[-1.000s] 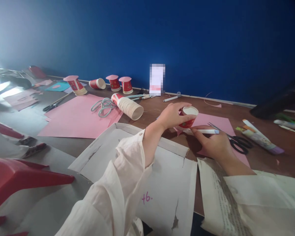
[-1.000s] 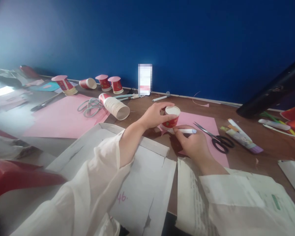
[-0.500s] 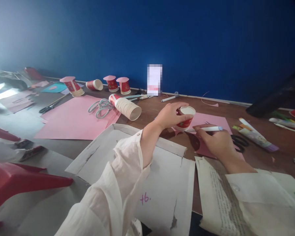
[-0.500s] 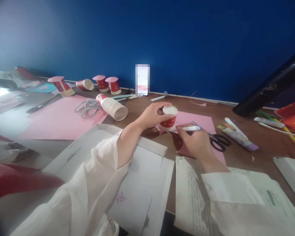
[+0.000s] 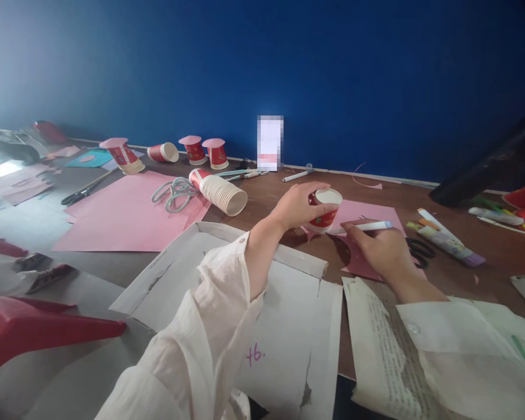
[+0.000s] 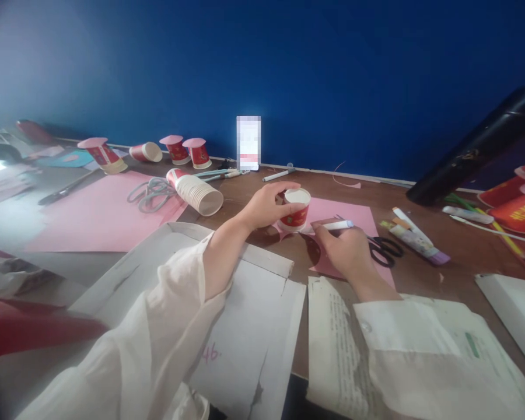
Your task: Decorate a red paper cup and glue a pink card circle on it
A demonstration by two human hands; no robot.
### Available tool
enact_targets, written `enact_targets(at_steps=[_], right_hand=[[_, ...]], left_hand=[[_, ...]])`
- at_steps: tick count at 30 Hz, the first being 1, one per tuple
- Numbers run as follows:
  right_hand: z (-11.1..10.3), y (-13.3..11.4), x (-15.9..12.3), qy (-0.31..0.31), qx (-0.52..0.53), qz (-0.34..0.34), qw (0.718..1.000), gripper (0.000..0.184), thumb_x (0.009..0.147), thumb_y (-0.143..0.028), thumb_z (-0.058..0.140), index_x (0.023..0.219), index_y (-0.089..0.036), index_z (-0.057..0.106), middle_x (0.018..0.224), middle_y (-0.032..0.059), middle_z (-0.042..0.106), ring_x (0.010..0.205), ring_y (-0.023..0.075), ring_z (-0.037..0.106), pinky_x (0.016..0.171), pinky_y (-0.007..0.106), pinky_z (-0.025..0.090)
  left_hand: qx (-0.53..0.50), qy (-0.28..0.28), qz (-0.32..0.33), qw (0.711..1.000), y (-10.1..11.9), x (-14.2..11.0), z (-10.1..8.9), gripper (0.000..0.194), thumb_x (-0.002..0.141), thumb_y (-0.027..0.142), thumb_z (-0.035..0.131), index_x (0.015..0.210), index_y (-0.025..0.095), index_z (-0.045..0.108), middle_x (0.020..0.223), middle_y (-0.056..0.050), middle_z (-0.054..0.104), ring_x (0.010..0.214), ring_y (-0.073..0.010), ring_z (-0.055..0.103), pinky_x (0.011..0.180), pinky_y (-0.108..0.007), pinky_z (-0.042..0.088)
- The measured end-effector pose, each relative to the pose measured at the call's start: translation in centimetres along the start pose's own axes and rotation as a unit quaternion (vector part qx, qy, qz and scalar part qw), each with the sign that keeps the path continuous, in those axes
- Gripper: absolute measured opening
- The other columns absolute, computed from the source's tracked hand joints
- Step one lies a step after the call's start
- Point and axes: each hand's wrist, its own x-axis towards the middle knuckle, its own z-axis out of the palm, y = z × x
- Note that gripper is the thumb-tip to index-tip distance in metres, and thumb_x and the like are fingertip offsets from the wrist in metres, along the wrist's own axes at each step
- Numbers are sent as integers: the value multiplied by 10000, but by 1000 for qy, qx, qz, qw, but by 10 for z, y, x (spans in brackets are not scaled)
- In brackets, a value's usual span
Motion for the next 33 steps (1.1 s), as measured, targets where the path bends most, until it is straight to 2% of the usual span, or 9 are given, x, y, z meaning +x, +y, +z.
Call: enact_targets(at_steps=[8, 17, 24, 29, 33], right_hand=[[-2, 1, 5, -3, 0, 48, 999, 330, 760, -518, 644, 769, -218, 782, 740, 55, 759, 787, 274, 695, 692, 351, 483], [-7, -4, 12, -15, -31, 101, 994, 356, 797, -514, 601, 705, -199, 737, 665, 67, 717, 753, 259, 669, 681, 332, 456], [-8, -5, 19, -17, -53, 104, 993, 364, 809, -519, 598, 679, -200, 718, 701, 80, 696, 772, 258, 646, 707, 348, 440], [-9, -3, 28, -33, -45, 120, 991, 356, 813, -517, 606, 706, -195, 714, 689, 73, 681, 695, 233, 623, 637, 338, 422], [-7, 0, 38, -51, -41, 104, 992, 355, 810, -507, 630, 646, -194, 668, 660, 67, 663, 642, 207, 596, 584, 319, 397]], left_hand=[[2, 6, 8, 1000, 0, 0, 1, 592, 833, 534, 653, 1307, 182, 616, 1334, -91, 655, 1122, -218, 617, 1002, -328, 473], [16, 10, 2, 1000, 0, 0, 1, 579, 836, 536, 652, 1308, 202, 621, 1325, -77, 663, 1164, -236, 606, 1009, -340, 479], [19, 7, -8, 1000, 1, 0, 1, 572, 838, 535, 652, 1313, 218, 617, 1346, -71, 650, 1154, -232, 611, 993, -342, 488], [23, 3, -7, 1000, 1, 0, 1, 583, 841, 540, 642, 1328, 221, 605, 1370, -72, 635, 1165, -229, 599, 1005, -346, 482], [16, 9, 2, 1000, 1, 1, 1, 563, 832, 509, 661, 1306, 207, 621, 1353, -72, 647, 1145, -224, 612, 992, -339, 489]])
